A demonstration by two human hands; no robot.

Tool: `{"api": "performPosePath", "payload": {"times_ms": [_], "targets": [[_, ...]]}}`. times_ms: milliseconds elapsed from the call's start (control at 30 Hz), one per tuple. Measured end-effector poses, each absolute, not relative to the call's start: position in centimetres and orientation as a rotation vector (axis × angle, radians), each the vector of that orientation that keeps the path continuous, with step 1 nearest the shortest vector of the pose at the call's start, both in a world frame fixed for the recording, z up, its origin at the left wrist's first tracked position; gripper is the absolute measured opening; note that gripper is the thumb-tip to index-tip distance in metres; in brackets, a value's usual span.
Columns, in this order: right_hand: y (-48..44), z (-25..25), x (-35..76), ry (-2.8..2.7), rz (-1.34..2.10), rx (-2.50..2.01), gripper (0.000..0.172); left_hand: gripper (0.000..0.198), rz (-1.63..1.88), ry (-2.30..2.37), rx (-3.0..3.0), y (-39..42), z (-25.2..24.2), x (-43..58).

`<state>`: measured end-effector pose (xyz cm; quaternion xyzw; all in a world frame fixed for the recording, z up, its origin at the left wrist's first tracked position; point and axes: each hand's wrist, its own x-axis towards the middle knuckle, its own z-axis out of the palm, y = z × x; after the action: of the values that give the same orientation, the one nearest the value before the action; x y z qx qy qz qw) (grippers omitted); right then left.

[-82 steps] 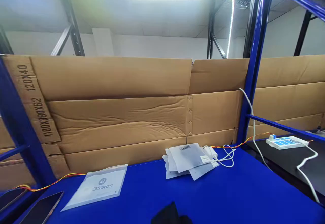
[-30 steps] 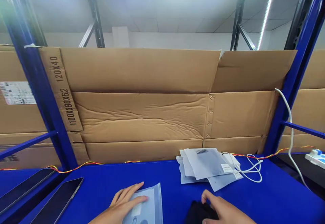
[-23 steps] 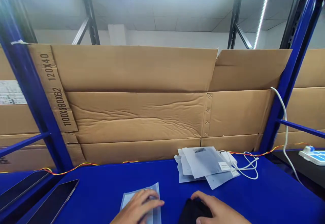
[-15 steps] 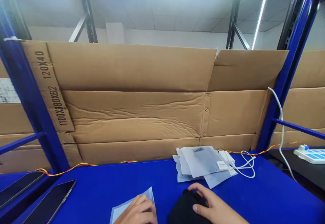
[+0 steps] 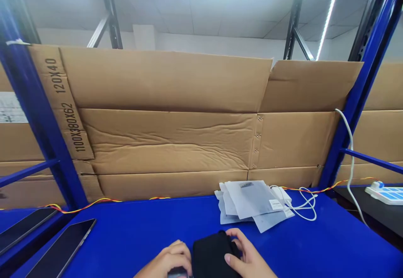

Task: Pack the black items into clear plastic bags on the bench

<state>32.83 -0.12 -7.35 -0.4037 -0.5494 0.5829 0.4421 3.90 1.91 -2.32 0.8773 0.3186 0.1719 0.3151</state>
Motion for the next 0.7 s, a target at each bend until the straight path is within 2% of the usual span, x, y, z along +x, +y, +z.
{"api": "performPosePath", "payload": {"times_ms": [100, 267, 433, 600, 700], "targets": [[0.0, -7.6, 32.6, -1.368, 1.423, -1.022, 0.057, 0.013, 0.479, 0.867, 2.322, 1.9, -2.6, 3.9], [-0.3, -6.2, 32.4, -1.403, 1.374, -1.123, 0.054, 0.016, 0.484, 0.944, 2.336, 2.3, -2.7, 4.2], [-0.7, -5.0, 32.6, -1.419, 1.639, -0.972, 0.053, 0.02, 0.499, 0.986, 2.438, 2.5, -2.3, 4.1], [-0.8, -5.3, 31.6, -1.33, 1.614, -0.908, 0.051, 0.019, 0.576, 0.797, 2.606, 2.3, -2.4, 4.5], [-0.8, -5.3, 31.5, -1.34, 1.736, -0.859, 0.051, 0.02, 0.633, 0.766, 2.654, 1.9, -2.0, 5.0]]}}
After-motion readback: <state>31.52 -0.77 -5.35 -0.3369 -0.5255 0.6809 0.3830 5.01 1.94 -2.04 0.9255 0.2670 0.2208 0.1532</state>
